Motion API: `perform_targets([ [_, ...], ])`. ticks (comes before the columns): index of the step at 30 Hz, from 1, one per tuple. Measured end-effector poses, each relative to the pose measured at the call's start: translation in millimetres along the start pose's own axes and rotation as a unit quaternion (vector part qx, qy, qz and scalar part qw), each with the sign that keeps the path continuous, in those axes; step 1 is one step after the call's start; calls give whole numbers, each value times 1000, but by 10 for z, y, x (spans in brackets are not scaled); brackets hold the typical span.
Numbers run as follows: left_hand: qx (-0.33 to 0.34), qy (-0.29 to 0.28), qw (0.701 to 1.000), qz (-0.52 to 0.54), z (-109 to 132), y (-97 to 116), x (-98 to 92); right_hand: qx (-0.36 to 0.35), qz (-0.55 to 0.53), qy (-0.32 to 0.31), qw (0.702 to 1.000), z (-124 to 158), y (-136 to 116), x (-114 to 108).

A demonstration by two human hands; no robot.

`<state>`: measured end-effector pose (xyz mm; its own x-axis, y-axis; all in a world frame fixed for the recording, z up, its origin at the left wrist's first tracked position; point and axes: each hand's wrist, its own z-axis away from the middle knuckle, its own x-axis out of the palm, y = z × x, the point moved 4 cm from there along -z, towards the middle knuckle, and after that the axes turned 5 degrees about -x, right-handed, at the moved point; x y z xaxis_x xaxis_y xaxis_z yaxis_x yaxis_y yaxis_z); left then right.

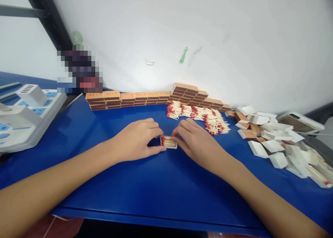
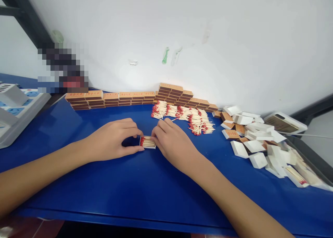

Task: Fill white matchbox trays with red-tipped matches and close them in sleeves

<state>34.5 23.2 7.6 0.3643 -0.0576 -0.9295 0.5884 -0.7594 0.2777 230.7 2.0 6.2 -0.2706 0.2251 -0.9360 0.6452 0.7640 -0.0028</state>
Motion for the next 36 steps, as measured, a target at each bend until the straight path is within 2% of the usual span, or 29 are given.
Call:
perform_targets([
  [10,0,0,1000,-3,-6,-10,-2,-9,-23,27,999,-2,-31,-5],
  [19,-2,0,1000,-2,-2,-2,2,-4,-56,17,998,45,-11,-41],
  [28,-4,-6,1000,-5,-2,-2,5,-28,-5,29,999,2,-13,26],
  [36,1,0,1000,-4,-4,-5,0,-17,-35,34,999,18,-14,-10],
])
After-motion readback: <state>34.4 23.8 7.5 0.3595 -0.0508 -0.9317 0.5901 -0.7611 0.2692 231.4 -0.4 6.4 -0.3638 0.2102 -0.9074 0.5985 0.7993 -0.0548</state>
